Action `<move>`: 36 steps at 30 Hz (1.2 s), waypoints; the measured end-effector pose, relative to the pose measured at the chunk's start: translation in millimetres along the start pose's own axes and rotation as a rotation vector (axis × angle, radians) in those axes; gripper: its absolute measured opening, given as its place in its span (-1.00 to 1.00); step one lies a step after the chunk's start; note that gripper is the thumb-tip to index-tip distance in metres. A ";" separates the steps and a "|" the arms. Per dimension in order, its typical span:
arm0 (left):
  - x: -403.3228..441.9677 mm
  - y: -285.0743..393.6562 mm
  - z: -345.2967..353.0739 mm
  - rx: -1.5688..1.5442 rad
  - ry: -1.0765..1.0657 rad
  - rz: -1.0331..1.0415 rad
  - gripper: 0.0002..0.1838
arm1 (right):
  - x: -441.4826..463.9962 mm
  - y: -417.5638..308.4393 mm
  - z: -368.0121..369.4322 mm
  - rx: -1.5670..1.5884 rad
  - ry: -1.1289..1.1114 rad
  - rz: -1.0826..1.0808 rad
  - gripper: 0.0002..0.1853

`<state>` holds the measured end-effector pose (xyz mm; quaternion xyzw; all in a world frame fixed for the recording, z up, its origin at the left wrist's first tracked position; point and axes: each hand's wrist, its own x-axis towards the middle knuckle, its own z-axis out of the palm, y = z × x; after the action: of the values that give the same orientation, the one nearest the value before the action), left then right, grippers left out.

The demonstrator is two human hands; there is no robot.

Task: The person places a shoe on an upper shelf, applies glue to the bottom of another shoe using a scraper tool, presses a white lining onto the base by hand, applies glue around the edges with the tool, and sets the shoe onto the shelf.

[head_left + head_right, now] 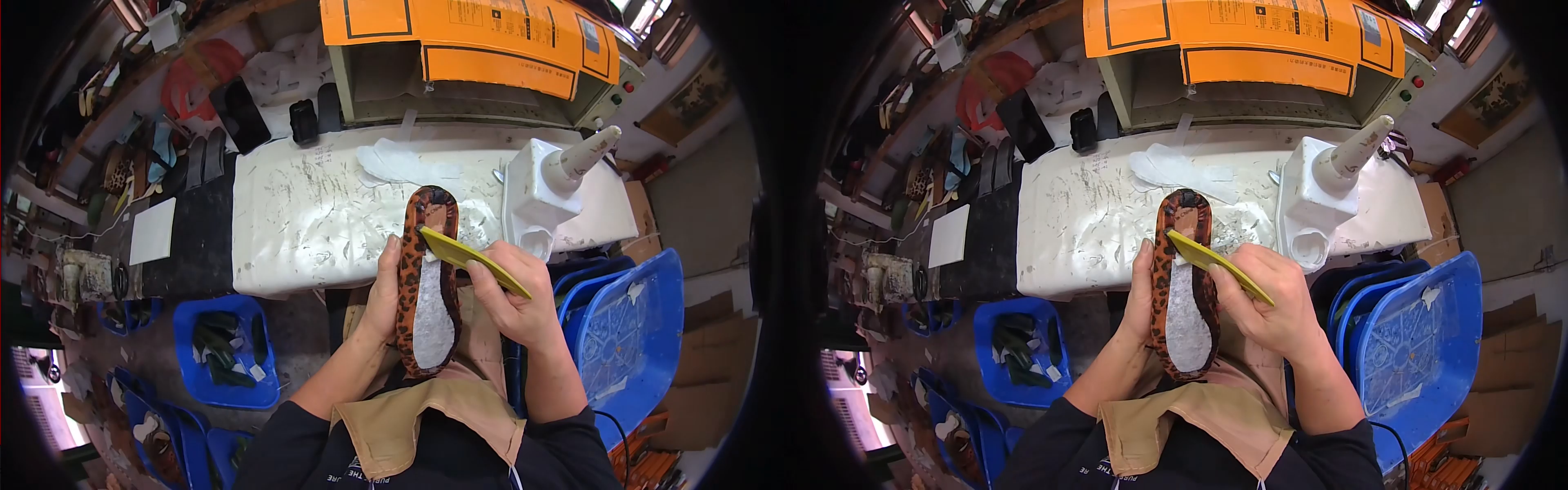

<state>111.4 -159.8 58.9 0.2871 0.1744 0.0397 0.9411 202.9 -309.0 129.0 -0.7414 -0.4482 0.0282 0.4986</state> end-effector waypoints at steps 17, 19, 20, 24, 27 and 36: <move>6.5 2.3 -12.8 0.022 -0.043 -0.036 -0.26 | -6.8 -12.2 -17.1 0.085 0.075 0.046 -0.88; 8.9 0.6 -15.4 0.014 -0.069 -0.053 -0.26 | -8.0 -14.6 -21.6 0.134 0.127 0.086 -0.88; 10.1 -0.2 -15.8 0.006 -0.057 -0.061 -0.26 | -8.4 -14.8 -23.6 0.147 0.114 0.107 -0.87; 10.1 -1.9 -16.8 -0.022 -0.013 -0.085 -0.25 | -9.3 -13.1 -24.6 0.191 0.069 0.173 -0.86; 6.0 -0.3 -14.7 -0.020 -0.043 -0.100 -0.26 | -11.9 0.7 -9.3 0.057 0.069 0.096 -0.88; 5.9 -5.8 -15.9 0.051 -0.031 -0.028 -0.30 | -9.2 0.8 -2.6 -0.004 0.023 0.012 -0.91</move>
<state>111.3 -155.3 41.6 0.3091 0.1647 0.0175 0.9365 199.3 -317.4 125.9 -0.7454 -0.4378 0.0219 0.5021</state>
